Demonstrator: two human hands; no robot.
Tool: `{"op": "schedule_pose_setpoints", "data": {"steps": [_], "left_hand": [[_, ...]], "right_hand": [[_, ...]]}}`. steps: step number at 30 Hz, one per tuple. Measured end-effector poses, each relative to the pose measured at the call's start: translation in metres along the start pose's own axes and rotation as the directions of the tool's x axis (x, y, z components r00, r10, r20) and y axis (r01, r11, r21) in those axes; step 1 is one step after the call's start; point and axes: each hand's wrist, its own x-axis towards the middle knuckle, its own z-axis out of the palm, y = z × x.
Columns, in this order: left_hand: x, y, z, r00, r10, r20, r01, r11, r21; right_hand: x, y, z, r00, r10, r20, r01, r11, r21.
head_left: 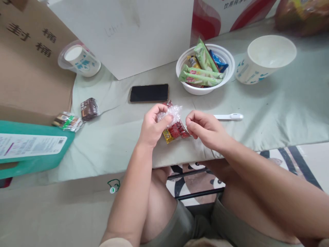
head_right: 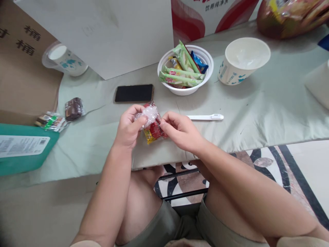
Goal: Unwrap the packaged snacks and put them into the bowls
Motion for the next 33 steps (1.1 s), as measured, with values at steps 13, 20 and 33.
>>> {"op": "schedule_pose_setpoints", "data": {"steps": [13, 20, 33], "left_hand": [[-0.001, 0.003, 0.001, 0.999, -0.035, -0.025, 0.035, 0.999, -0.017], [0.000, 0.006, 0.003, 0.999, -0.042, -0.018, 0.042, 0.999, -0.023], [-0.009, 0.018, 0.005, 0.929, -0.141, 0.343, 0.167, 0.985, -0.049]], "right_hand": [[0.001, -0.001, 0.000, 0.999, 0.012, -0.034, -0.014, 0.999, -0.051], [0.000, -0.001, 0.000, 0.999, 0.000, -0.052, 0.000, 1.000, 0.005], [0.000, 0.014, 0.004, 0.999, 0.023, 0.046, -0.027, 0.995, 0.092]]}}
